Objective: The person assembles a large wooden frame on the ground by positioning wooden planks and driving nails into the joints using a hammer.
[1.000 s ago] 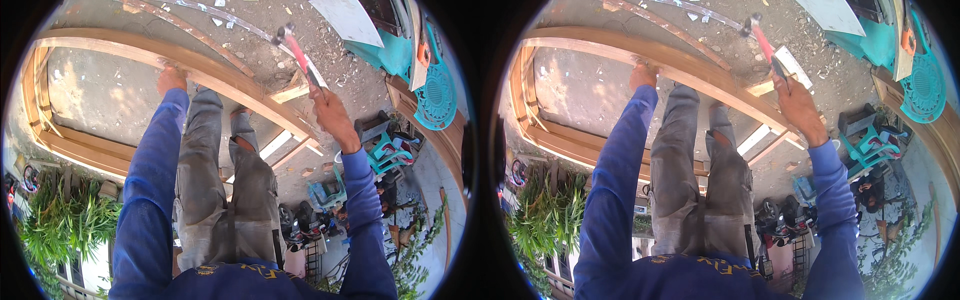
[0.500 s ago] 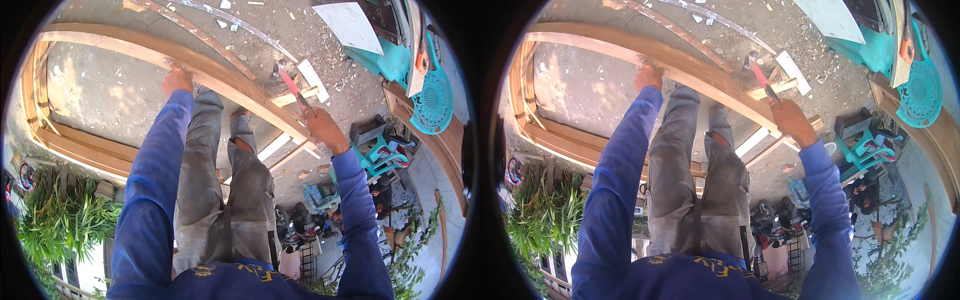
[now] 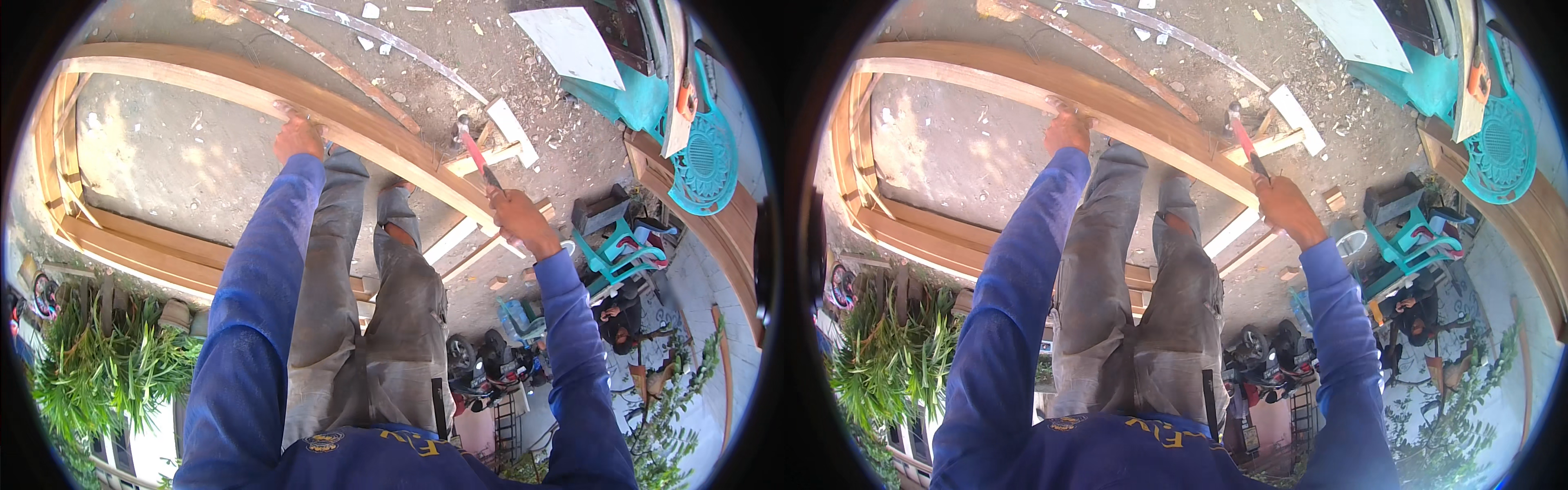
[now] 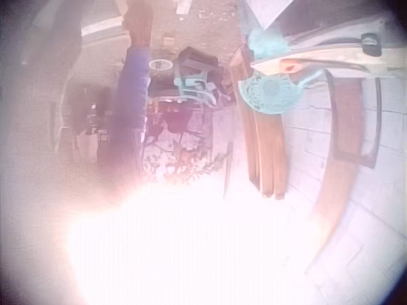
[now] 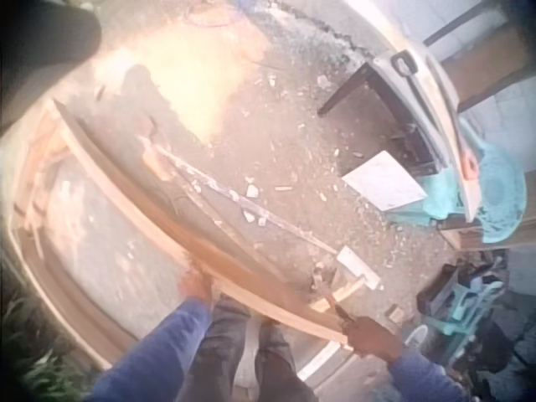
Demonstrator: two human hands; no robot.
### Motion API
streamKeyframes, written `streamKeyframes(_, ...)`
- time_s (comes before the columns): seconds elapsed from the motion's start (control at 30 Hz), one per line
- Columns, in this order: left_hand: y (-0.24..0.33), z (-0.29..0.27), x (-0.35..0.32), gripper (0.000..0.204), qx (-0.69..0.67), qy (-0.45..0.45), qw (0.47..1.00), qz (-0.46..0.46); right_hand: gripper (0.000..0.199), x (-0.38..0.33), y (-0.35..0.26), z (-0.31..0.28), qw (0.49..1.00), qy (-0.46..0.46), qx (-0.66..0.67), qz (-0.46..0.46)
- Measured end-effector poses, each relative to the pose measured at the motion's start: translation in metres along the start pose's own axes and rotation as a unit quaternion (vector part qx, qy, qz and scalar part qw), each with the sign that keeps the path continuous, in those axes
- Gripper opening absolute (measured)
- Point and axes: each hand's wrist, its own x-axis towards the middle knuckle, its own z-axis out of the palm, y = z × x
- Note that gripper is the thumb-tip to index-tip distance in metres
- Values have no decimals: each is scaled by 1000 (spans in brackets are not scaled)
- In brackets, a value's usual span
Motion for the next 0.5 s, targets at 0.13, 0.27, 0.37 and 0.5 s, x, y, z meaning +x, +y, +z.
streamKeyframes(0.13, -13, 2, -9, 112, -18, -32, 999, -20, 49, -29, -84, -81, 965, 178, 150, -118)
streamKeyframes(0.27, -26, 9, 2, 111, -18, -52, 998, -5, 43, -13, -115, -75, 855, 349, 278, -264)
streamKeyframes(0.37, -14, 6, -2, 104, -23, -9, 1000, 5, 52, -16, -46, 5, 949, 274, 90, -129)
streamKeyframes(0.5, -13, 16, 5, 107, 0, -11, 1000, 24, 59, -17, 20, 65, 994, 75, -60, -51)
